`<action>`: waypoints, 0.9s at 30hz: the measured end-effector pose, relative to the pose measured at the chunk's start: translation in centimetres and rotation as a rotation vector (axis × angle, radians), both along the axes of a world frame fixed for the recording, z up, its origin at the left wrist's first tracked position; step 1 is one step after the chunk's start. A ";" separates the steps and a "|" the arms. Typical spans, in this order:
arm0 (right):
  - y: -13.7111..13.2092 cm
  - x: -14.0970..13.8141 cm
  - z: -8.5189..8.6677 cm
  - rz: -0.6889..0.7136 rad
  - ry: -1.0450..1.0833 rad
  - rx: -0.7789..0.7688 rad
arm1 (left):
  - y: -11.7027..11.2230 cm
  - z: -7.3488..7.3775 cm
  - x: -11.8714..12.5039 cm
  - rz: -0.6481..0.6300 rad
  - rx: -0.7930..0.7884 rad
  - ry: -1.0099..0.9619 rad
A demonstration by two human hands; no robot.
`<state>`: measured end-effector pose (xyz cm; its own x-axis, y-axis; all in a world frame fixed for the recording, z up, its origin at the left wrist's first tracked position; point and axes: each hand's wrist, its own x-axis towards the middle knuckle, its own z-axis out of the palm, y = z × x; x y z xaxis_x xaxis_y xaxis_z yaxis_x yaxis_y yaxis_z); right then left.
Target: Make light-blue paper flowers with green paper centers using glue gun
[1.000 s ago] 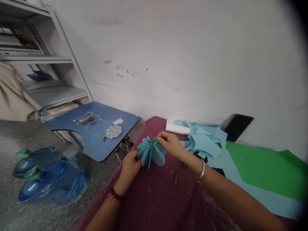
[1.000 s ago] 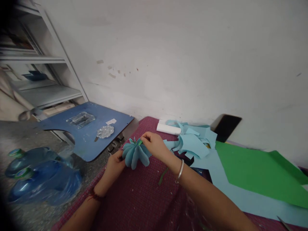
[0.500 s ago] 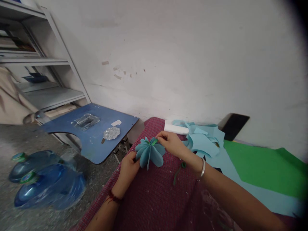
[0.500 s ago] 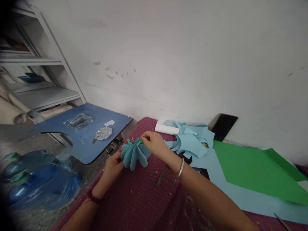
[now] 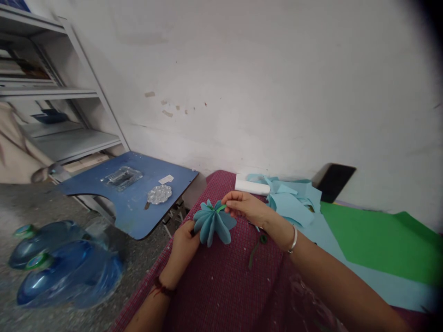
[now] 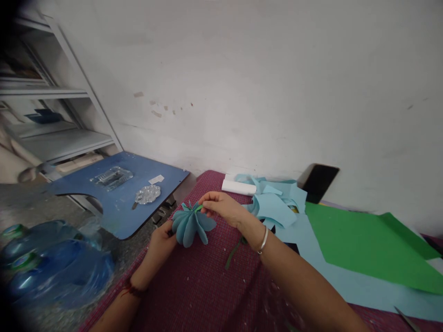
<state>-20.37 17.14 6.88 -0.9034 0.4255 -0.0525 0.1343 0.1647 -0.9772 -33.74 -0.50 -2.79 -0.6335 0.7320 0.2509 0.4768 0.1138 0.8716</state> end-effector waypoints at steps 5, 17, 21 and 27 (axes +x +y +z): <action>0.0 -0.3 -0.5 -0.027 0.020 -0.006 | 0.0 -0.4 -0.1 0.008 -0.002 0.016; -0.1 0.1 0.5 -0.138 0.210 0.287 | 0.0 -0.8 -0.3 -0.019 -0.010 0.040; -0.7 0.5 1.1 -0.174 0.219 0.378 | 0.0 -0.5 -0.1 -0.025 -0.011 0.042; -2.0 0.0 1.3 -0.097 0.273 0.669 | 0.1 0.1 0.2 -0.040 -0.002 0.039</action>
<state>-20.41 15.16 8.17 -0.8039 0.3664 0.4685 -0.0555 0.7380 -0.6725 -33.59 -0.43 -2.68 -0.5936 0.7569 0.2736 0.5149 0.0959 0.8518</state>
